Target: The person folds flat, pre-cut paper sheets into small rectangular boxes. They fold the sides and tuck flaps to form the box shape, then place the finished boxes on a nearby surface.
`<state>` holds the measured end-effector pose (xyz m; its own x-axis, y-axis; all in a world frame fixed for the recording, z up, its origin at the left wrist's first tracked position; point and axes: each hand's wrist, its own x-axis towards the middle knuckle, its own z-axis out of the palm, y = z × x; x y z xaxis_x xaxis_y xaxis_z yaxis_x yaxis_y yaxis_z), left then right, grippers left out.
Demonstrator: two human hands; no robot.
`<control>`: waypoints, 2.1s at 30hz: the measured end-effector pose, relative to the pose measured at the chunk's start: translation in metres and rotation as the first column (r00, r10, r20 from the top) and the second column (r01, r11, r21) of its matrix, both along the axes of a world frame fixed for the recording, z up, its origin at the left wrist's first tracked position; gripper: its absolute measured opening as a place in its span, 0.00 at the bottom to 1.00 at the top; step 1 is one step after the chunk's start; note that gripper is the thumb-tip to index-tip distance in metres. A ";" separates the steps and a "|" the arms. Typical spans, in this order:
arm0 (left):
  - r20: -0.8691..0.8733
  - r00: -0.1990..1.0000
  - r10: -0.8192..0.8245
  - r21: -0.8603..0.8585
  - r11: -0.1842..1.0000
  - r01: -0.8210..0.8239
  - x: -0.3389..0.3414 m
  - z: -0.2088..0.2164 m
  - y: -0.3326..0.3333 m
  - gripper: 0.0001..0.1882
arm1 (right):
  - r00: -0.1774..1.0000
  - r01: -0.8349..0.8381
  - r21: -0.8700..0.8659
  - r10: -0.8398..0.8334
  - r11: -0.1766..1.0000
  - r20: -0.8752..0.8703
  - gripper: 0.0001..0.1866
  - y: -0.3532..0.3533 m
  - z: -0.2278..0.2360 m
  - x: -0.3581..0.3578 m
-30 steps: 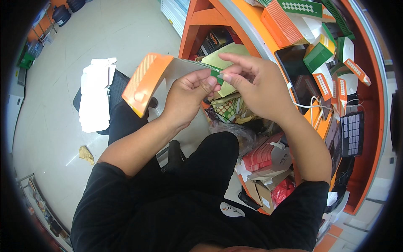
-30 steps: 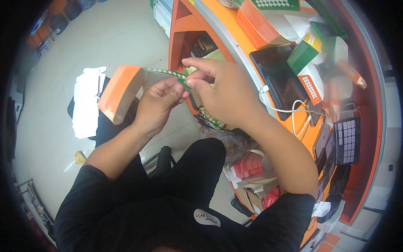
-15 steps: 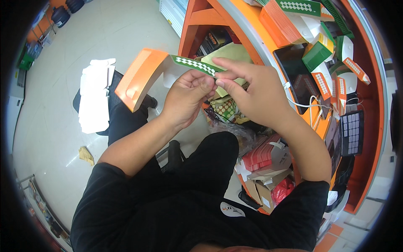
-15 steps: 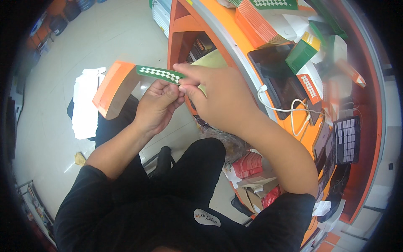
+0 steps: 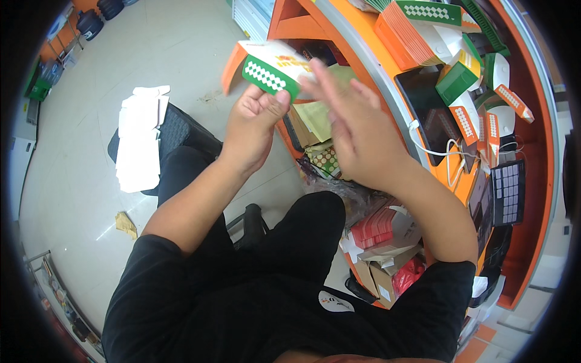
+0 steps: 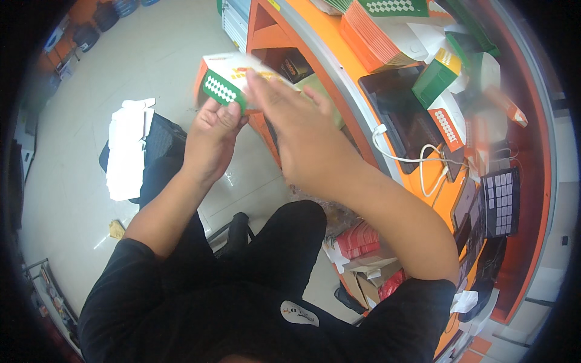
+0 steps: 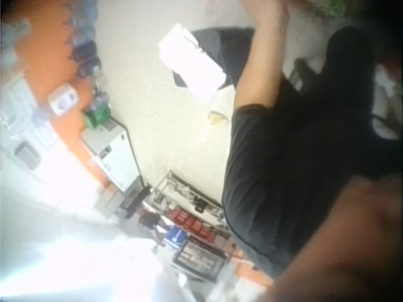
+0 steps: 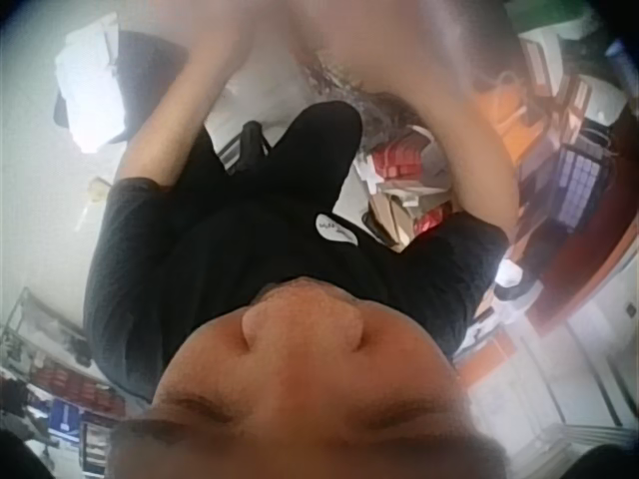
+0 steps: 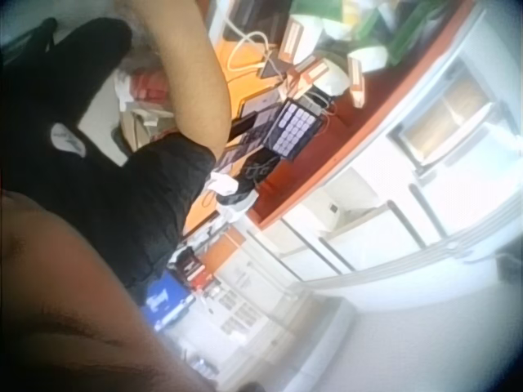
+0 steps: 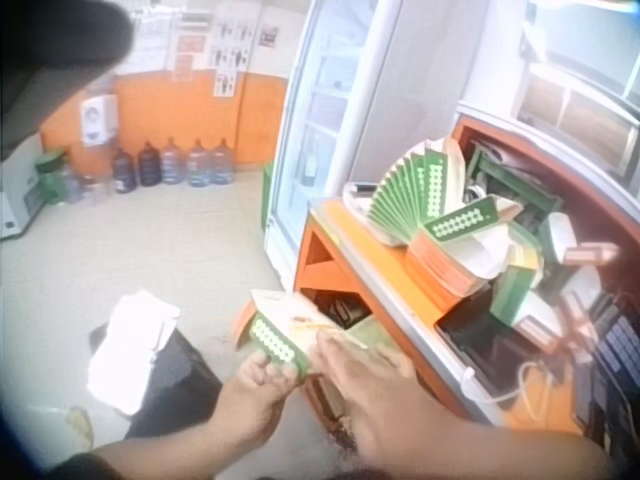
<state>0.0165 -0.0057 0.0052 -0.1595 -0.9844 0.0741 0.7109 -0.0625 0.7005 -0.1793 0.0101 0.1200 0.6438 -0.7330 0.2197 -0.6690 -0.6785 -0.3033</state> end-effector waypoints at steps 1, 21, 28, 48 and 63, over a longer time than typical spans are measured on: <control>-0.083 0.996 -0.032 0.009 0.999 0.032 0.004 0.001 -0.003 0.19 | 0.997 0.020 -0.019 -0.019 1.000 0.073 0.38 -0.004 0.002 -0.001; -0.645 0.468 -0.603 0.002 0.611 0.791 0.030 -0.002 -0.006 0.27 | 0.903 0.127 0.164 -0.182 0.978 0.388 0.22 -0.012 0.016 -0.012; 0.607 0.687 -0.399 0.081 0.891 0.446 0.042 0.014 -0.023 0.42 | 0.714 0.216 0.422 -0.437 0.880 0.546 0.19 -0.018 0.011 -0.017; 0.568 0.577 0.586 -0.214 0.783 -0.584 0.053 0.004 -0.043 0.22 | 0.939 -0.247 0.256 0.165 0.935 0.303 0.23 -0.009 0.007 -0.008; -0.642 0.596 -0.483 -0.230 0.862 0.452 0.057 -0.001 -0.045 0.42 | 0.687 0.091 -0.292 0.153 0.952 0.711 0.17 -0.012 0.069 -0.038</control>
<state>0.0736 -0.0507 0.0044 -0.4906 -0.7830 0.3825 0.8605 -0.5045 0.0708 -0.2173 -0.0016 0.1887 0.2172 -0.5413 0.8123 -0.3023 -0.8285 -0.4713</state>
